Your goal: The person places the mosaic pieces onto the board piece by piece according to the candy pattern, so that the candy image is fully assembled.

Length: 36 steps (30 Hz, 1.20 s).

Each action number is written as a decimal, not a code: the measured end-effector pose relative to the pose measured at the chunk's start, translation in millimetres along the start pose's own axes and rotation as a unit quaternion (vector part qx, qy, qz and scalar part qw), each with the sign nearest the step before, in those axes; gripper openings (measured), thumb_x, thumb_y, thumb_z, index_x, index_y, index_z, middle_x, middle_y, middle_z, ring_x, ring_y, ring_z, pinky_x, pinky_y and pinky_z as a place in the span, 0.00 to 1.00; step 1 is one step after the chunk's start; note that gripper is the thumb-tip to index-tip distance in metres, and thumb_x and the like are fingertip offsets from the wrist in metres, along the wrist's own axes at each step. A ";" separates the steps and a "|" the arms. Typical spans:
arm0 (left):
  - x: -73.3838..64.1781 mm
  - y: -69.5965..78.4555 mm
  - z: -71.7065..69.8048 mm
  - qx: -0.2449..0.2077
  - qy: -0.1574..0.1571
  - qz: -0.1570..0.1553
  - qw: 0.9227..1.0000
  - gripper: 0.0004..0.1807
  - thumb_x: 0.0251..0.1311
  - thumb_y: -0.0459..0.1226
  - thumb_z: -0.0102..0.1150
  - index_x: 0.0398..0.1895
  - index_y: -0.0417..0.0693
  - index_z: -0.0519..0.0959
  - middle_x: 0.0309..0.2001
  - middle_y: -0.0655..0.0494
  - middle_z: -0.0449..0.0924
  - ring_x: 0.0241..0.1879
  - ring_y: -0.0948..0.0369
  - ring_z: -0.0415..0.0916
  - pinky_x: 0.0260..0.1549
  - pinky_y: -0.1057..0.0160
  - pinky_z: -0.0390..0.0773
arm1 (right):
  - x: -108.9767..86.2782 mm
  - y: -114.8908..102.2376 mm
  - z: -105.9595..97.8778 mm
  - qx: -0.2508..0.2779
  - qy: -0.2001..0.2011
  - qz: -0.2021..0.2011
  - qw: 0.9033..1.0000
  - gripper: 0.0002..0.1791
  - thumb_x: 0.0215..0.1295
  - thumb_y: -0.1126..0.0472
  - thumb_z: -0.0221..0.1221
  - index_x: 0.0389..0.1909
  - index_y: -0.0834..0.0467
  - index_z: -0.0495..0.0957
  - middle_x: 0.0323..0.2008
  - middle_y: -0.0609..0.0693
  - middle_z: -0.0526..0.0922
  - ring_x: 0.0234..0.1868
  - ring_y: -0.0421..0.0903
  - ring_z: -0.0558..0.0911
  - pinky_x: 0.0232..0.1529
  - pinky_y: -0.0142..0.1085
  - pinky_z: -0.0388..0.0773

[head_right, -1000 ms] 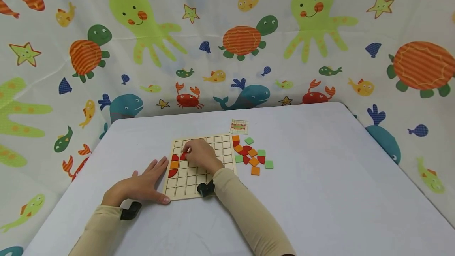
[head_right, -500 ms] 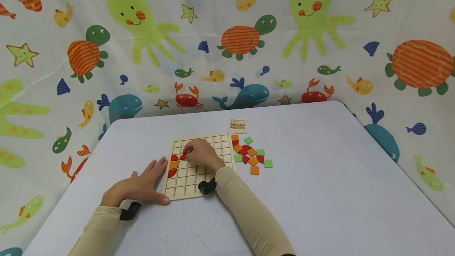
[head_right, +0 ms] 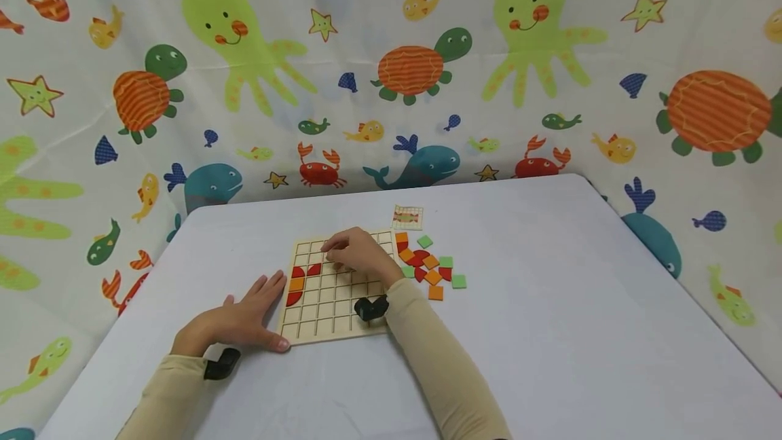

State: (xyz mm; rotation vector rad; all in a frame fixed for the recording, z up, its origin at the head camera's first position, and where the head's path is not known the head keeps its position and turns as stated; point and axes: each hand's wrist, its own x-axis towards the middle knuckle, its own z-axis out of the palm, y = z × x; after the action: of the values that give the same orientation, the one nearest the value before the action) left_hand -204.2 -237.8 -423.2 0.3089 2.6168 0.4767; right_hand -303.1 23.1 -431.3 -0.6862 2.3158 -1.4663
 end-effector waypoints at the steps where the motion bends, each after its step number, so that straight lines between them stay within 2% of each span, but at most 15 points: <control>1: -0.1 0.3 0.2 0.000 0.001 0.000 1.000 0.76 0.45 0.62 0.82 0.87 0.38 0.46 0.86 0.36 0.39 0.83 0.34 0.31 0.65 0.13 0.34 | -1.4 -0.4 -3.4 0.005 0.005 -0.001 1.000 0.14 0.80 0.62 0.60 0.59 0.62 0.87 0.43 0.53 0.89 0.38 0.50 0.86 0.40 0.34 0.83; 4: -0.3 0.8 0.8 0.001 0.003 0.003 1.000 0.75 0.45 0.62 0.82 0.87 0.38 0.47 0.86 0.36 0.39 0.83 0.34 0.32 0.65 0.13 0.34 | -6.5 -0.8 -14.7 0.022 0.023 -0.008 0.999 0.15 0.81 0.61 0.60 0.59 0.64 0.86 0.46 0.55 0.89 0.42 0.52 0.88 0.43 0.37 0.84; 10: -1.7 0.9 0.8 -0.003 0.003 0.002 1.000 0.75 0.45 0.61 0.83 0.87 0.37 0.47 0.86 0.36 0.39 0.83 0.34 0.32 0.65 0.14 0.33 | -19.7 4.2 -39.5 0.050 0.066 -0.035 0.996 0.17 0.81 0.64 0.58 0.61 0.70 0.82 0.50 0.65 0.88 0.45 0.55 0.90 0.50 0.52 0.86; 12: -2.1 0.9 0.3 -0.004 0.001 0.000 1.000 0.75 0.45 0.61 0.83 0.87 0.37 0.46 0.86 0.36 0.38 0.83 0.34 0.31 0.65 0.14 0.33 | -24.3 6.8 -47.1 0.056 0.081 -0.031 0.995 0.18 0.81 0.64 0.58 0.62 0.71 0.81 0.51 0.66 0.87 0.46 0.56 0.90 0.52 0.55 0.86; 17: -1.9 0.4 -0.2 -0.009 -0.001 -0.001 1.000 0.76 0.45 0.61 0.83 0.87 0.37 0.46 0.86 0.36 0.38 0.83 0.34 0.30 0.65 0.14 0.32 | -35.6 13.7 -65.2 0.067 0.129 -0.001 0.989 0.20 0.81 0.62 0.60 0.65 0.69 0.79 0.54 0.63 0.86 0.48 0.58 0.88 0.56 0.52 0.85; 20: -1.7 -0.3 0.0 -0.010 0.000 0.001 1.000 0.76 0.45 0.61 0.83 0.87 0.36 0.46 0.86 0.36 0.38 0.83 0.34 0.30 0.65 0.14 0.32 | -40.6 19.4 -74.5 0.056 0.163 0.018 0.985 0.20 0.81 0.61 0.61 0.66 0.68 0.79 0.56 0.62 0.86 0.50 0.58 0.88 0.57 0.50 0.84; 24: -1.3 -1.9 0.5 -0.010 0.000 0.004 1.000 0.76 0.45 0.61 0.83 0.87 0.36 0.46 0.86 0.35 0.38 0.83 0.34 0.30 0.65 0.14 0.32 | -45.7 26.9 -84.1 0.014 0.203 0.042 0.978 0.19 0.80 0.61 0.61 0.65 0.66 0.80 0.56 0.62 0.86 0.52 0.58 0.85 0.58 0.51 0.83; 29: -1.2 -1.9 -0.2 -0.008 0.001 0.005 1.000 0.76 0.45 0.61 0.83 0.87 0.36 0.46 0.86 0.36 0.38 0.83 0.34 0.30 0.65 0.14 0.32 | -51.1 31.2 -93.5 -0.079 0.236 0.092 0.964 0.18 0.77 0.62 0.63 0.63 0.65 0.82 0.54 0.63 0.84 0.53 0.59 0.79 0.59 0.52 0.81; 36: -2.5 -1.3 -1.5 -0.011 0.001 0.007 1.000 0.76 0.45 0.61 0.83 0.86 0.35 0.46 0.86 0.35 0.38 0.83 0.34 0.30 0.65 0.14 0.32 | -55.2 35.2 -100.8 -0.147 0.190 0.206 0.949 0.22 0.74 0.58 0.68 0.61 0.66 0.76 0.59 0.66 0.79 0.57 0.62 0.76 0.62 0.55 0.79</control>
State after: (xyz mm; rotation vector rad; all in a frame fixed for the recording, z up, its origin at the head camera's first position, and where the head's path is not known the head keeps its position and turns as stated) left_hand -202.9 -240.1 -421.4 0.3192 2.6112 0.5104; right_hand -315.4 142.2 -419.8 0.0401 2.7825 -1.1465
